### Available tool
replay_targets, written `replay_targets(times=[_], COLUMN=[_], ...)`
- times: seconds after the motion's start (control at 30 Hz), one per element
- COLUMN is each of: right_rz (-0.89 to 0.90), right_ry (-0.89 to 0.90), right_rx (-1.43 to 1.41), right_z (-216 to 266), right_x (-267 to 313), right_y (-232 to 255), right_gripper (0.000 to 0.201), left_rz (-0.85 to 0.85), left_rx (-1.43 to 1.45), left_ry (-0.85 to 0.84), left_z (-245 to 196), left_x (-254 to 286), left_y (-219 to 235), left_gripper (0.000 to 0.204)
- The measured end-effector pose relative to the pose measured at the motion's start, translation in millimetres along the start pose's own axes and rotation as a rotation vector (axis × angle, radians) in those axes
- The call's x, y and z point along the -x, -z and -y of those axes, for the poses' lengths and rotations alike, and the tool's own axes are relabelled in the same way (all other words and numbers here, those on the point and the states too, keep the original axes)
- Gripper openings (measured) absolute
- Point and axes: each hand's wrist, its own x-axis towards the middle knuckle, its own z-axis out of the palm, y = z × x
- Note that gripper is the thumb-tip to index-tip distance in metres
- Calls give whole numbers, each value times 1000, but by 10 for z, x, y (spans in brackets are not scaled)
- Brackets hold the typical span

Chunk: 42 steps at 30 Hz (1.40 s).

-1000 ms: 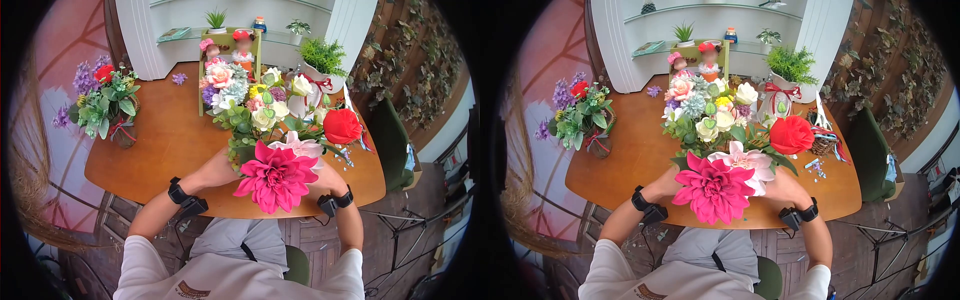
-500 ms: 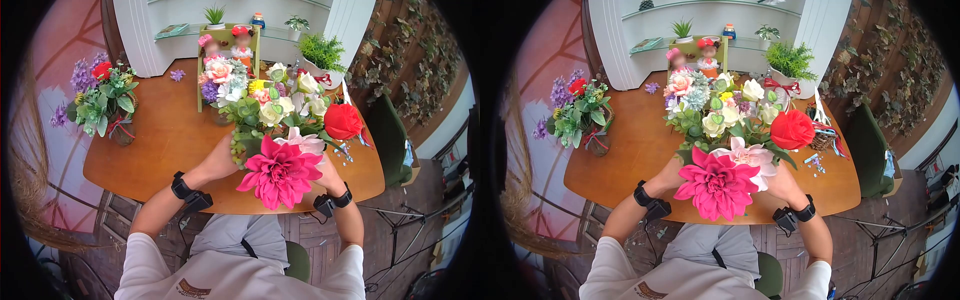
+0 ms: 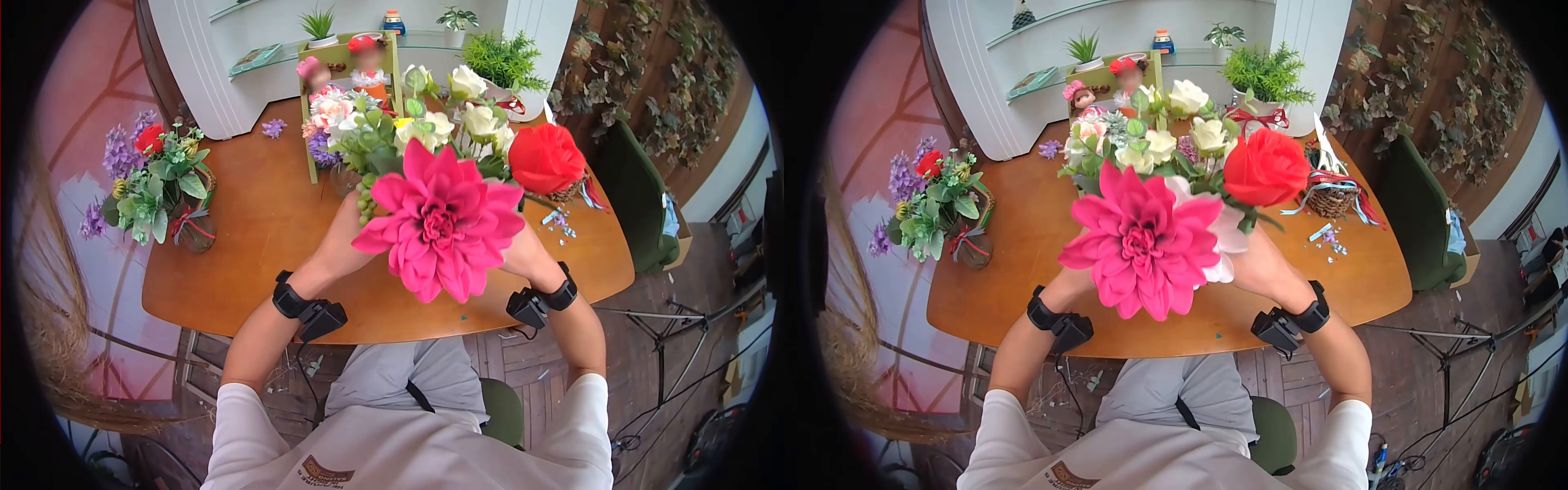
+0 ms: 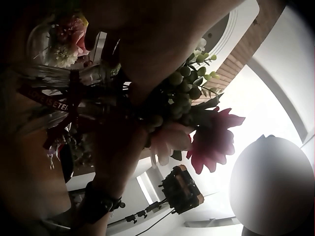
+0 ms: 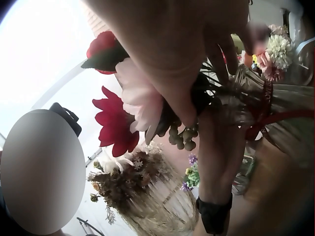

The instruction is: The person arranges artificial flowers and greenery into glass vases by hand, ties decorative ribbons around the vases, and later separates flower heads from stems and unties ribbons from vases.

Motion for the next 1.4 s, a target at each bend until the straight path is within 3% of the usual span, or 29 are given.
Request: replay_targets(times=[0.03,0.07,0.13,0.17,0.2,0.27,0.3,0.33,0.4,0.43,0.53,0.57,0.6,0.63,0.67,0.73,0.8,0.83,0.87,0.97,1.0,1.07,1.1,1.13,1.2,1.27,1.33,1.4], right_rz=[-92,-98,-108,-163,-170,-213,-278,-310,-301,-309,-342,-415,-487,-544,-546,-432,-422,-367,-314,-147,-152,51,28,28,-95,-141,-159,-290], right_ry=[144,141,-74,-86,-88,137,40,62,152,128,148,212,275,329,330,58,91,78,66,29,34,-22,-190,-181,99,108,-3,56], right_rx=[153,152,-39,-104,-107,-30,-146,-34,50,71,106,205,304,120,111,-309,-369,-402,-438,-558,-579,-487,-348,-359,-395,-393,-422,-422], right_z=[-17,1,94,141,156,208,331,360,397,392,430,507,598,706,827,1023,1035,1029,1021,1030,1049,1159,1084,1003,788,581,467,342], right_x=[-19,-36,-68,-96,-142,-256,-311,-433,-544,-614,-818,-890,-964,-1054,-1109,-1177,-1232,-1269,-1306,-1377,-1375,-1373,-1413,-1408,-1301,-1219,-1091,-970], right_y=[-22,-19,14,22,45,108,90,102,180,192,163,148,119,60,51,27,-80,-121,-164,-301,-301,-238,-314,-360,-362,-260,-81,30], right_gripper=[39,39,39,38,38,36,32,28,25,24,21,20,19,18,18,22,27,29,31,43,43,47,48,48,56,60,53,45], left_rz=[40,47,-32,-2,6,-140,-92,-89,-82,-100,-158,-104,-99,-120,-141,-159,-55,-163,-156,-445,-449,-405,-408,-410,-366,-424,-520,-539], left_rx=[-23,-25,-654,-707,-708,-323,-403,-404,-35,-347,-556,-990,-996,-947,-898,-858,-1456,-1052,-1068,216,196,-561,-504,-518,-171,-140,-229,-237], left_ry=[10,12,-302,-441,-441,-136,-312,-313,-178,-242,-271,-512,-509,-510,-509,-505,-614,-465,-462,335,344,-53,94,96,25,37,22,17], left_z=[-56,-142,-282,-270,-320,-627,-615,-654,-760,-754,-879,-969,-1017,-1056,-1087,-1125,-1144,-917,-860,-924,-909,-1019,-1205,-1296,-1378,-1352,-1327,-1183], left_x=[-57,-75,-92,-162,-176,-267,-374,-427,-499,-541,-640,-600,-597,-601,-602,-550,-415,-283,-159,187,161,-36,-9,-29,-82,-110,-173,-257], left_y=[24,27,45,107,86,-42,9,38,84,118,251,322,349,375,400,464,584,784,896,1059,1034,795,811,835,910,1084,1290,1569], left_gripper=[40,40,38,39,39,37,34,34,31,27,24,24,24,22,20,19,21,20,20,27,27,16,21,21,23,23,22,22])
